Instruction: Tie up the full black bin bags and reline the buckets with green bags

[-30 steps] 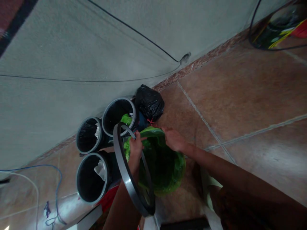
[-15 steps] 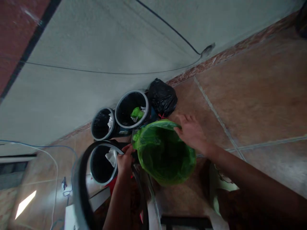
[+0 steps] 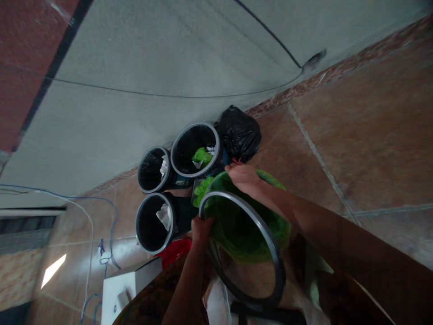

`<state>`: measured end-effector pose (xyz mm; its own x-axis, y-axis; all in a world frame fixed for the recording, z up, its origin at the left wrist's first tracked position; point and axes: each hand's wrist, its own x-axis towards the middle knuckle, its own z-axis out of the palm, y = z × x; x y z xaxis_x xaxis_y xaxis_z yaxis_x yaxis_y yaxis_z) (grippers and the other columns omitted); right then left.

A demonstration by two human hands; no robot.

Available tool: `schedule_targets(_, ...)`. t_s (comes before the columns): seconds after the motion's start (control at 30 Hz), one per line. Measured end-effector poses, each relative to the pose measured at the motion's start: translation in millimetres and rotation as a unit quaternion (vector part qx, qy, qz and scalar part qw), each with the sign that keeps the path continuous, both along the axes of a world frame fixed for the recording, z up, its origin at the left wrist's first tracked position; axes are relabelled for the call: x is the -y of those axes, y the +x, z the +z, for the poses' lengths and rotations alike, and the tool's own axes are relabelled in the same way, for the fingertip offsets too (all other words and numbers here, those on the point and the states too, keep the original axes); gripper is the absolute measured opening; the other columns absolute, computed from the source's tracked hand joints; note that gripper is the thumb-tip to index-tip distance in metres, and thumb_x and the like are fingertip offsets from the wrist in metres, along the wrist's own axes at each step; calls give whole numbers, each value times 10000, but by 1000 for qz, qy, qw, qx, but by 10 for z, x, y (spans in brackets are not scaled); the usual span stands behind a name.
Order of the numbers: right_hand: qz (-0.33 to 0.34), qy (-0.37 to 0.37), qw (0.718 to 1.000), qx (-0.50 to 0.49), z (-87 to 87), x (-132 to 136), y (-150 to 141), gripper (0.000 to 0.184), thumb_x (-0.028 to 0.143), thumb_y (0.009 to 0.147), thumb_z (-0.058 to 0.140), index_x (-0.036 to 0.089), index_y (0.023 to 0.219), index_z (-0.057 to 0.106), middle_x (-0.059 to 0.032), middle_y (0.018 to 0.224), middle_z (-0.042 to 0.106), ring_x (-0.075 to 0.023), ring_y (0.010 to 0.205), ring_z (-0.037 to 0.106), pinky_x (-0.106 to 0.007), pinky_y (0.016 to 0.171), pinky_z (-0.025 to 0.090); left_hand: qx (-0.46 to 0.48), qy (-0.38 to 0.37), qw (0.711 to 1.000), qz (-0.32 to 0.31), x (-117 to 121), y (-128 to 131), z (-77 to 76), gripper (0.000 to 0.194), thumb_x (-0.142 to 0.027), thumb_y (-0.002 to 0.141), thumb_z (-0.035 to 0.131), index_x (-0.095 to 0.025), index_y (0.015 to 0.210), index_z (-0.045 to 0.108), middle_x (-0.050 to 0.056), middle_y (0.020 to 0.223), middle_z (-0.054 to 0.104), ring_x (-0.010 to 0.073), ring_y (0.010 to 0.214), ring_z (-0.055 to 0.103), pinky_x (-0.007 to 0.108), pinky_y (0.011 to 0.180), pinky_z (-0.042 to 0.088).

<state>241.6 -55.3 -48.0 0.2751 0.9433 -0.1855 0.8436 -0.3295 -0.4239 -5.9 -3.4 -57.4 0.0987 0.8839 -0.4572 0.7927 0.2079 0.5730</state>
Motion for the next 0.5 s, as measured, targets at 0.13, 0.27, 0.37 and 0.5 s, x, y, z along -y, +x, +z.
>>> schedule_targets(0.13,-28,-42,999,-4,52,6,8,373,109,978,343,117,1246,602,-157,1162,686,-242,1015,671,-313,773,486,12,-15,1000,-3,70,-65,-39,189,-198,576,798,-117,738,746,21,623,680,182,615,651,249,539,482)
schedule_targets(0.27,-74,-54,996,-5,84,38,12,397,85,981,328,101,1271,598,-167,1206,672,-243,1080,637,-321,857,478,42,-44,998,21,126,-67,27,297,-247,533,871,-108,764,748,52,683,716,197,636,674,266,565,514)
schedule_targets(0.37,-65,61,996,0,199,264,50,375,123,972,402,87,1300,579,-189,1258,631,-279,1174,566,-391,975,435,94,-57,992,59,133,-84,175,354,-359,631,852,-110,860,748,81,773,746,202,684,694,256,567,517)
schedule_targets(0.5,36,137,980,-138,412,798,-41,326,242,953,528,162,1256,618,-117,1205,658,-244,1135,586,-383,998,428,130,-54,981,132,131,-181,447,336,-398,780,750,-148,1001,716,82,825,756,160,626,671,199,454,418)
